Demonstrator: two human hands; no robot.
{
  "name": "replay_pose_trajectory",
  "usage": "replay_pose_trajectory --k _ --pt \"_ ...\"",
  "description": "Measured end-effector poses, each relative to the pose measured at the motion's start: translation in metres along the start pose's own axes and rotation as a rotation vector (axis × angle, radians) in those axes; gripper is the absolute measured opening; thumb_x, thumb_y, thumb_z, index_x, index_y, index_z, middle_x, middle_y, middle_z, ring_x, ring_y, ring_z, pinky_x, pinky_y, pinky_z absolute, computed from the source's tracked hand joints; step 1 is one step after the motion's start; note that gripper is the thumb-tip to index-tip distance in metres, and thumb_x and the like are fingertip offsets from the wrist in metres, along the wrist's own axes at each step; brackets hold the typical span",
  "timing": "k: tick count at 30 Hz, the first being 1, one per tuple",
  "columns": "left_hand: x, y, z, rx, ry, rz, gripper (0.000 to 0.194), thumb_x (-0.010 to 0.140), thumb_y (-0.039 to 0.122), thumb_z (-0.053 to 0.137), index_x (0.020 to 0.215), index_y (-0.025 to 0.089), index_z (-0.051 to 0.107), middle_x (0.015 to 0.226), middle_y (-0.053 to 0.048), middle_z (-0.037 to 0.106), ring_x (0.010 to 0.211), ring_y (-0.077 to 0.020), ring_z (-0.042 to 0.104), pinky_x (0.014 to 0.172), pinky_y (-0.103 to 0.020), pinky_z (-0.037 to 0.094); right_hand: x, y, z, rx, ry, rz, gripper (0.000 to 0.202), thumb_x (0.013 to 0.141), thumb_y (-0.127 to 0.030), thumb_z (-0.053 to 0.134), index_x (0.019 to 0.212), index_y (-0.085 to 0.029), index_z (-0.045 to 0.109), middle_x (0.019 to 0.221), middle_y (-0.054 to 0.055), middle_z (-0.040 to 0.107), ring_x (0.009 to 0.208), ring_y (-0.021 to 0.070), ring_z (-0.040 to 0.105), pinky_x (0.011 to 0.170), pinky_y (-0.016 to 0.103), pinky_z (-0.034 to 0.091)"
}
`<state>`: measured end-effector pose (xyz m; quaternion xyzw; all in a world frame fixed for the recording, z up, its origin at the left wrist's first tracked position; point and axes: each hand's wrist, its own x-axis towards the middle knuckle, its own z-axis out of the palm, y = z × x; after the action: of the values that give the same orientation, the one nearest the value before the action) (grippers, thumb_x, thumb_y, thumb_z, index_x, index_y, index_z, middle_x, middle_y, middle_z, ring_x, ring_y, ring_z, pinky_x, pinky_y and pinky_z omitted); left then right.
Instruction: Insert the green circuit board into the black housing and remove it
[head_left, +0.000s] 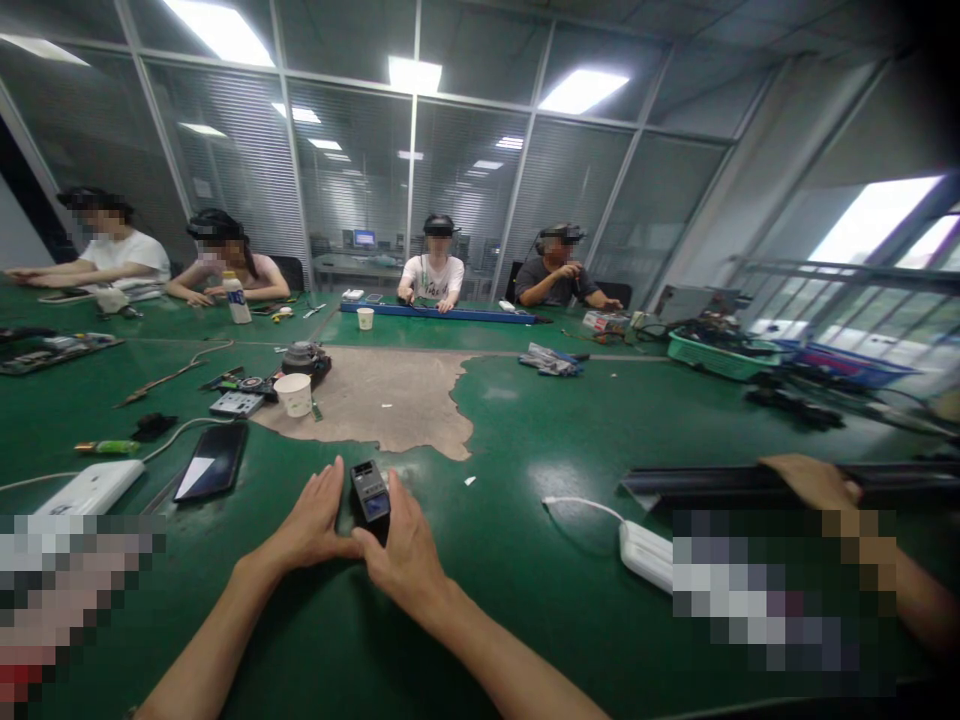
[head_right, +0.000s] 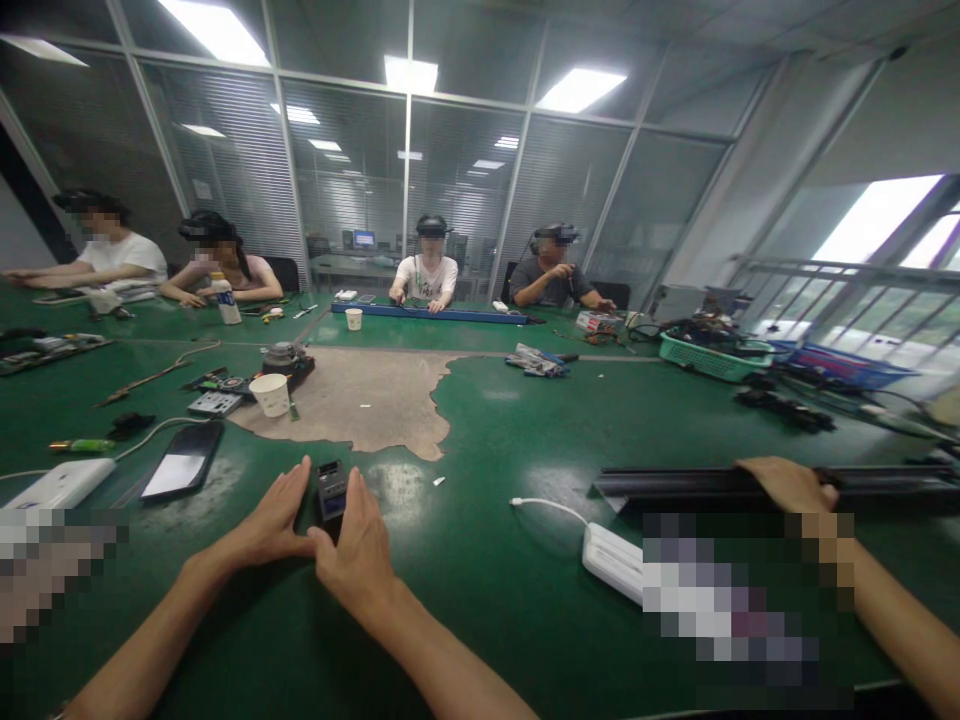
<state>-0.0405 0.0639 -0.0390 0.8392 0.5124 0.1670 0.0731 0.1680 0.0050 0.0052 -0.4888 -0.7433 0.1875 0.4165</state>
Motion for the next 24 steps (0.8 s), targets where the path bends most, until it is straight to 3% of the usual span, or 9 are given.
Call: replay_pose_trajectory --k 3,8,12,19,24 --pt "-0.001 -0.002 0.002 -0.002 0.011 0.002 0.135 0.071 0.069 0.069 0.151 0.014 -0.024 0.16 -0.029 0.011 0.145 -0.0465 0.016 0.113 -0.062 0.022 -0.001 0.002 0.0 0.024 0.015 0.012 0.09 0.077 -0.024 0.069 0.152 -0.005 0.023 0.15 0.023 0.04 0.139 0.0349 0.038 0.115 0.051 0.035" --pt "0.0 -0.002 0.003 -0.014 0.012 -0.011 0.135 0.071 0.07 0.068 0.152 0.013 -0.024 0.159 -0.03 0.011 0.145 -0.0468 0.016 0.114 -0.061 0.022 -0.002 0.005 0.004 0.085 -0.011 0.052 0.082 0.08 -0.02 0.064 0.151 -0.004 0.027 0.142 0.024 0.049 0.132 0.0336 0.049 0.111 0.049 0.041" --pt "0.0 0.0 0.002 -0.022 0.028 -0.009 0.136 0.069 0.068 0.071 0.151 0.015 -0.025 0.16 -0.028 0.014 0.144 -0.0471 0.018 0.113 -0.062 0.022 0.0 0.0 0.002 0.133 0.016 0.081 0.08 0.08 -0.02 0.064 0.15 -0.007 0.03 0.142 0.021 0.051 0.132 0.0322 0.049 0.111 0.048 0.041" --pt "0.0 -0.001 0.001 -0.043 -0.004 -0.019 0.138 0.068 0.068 0.072 0.152 0.015 -0.024 0.16 -0.028 0.012 0.145 -0.0465 0.015 0.114 -0.063 0.019 0.019 -0.02 -0.022 0.203 0.102 0.075 0.078 0.081 -0.023 0.065 0.15 -0.015 0.031 0.141 0.014 0.054 0.131 0.0285 0.051 0.11 0.046 0.042" --pt "0.001 0.002 -0.003 -0.071 -0.033 -0.034 0.14 0.065 0.07 0.072 0.153 0.012 -0.021 0.16 -0.027 0.009 0.145 -0.0469 0.013 0.114 -0.064 0.019 0.027 -0.011 -0.044 0.208 0.186 0.064 0.073 0.085 -0.028 0.064 0.15 -0.015 0.032 0.143 0.014 0.052 0.132 0.027 0.05 0.11 0.043 0.042"
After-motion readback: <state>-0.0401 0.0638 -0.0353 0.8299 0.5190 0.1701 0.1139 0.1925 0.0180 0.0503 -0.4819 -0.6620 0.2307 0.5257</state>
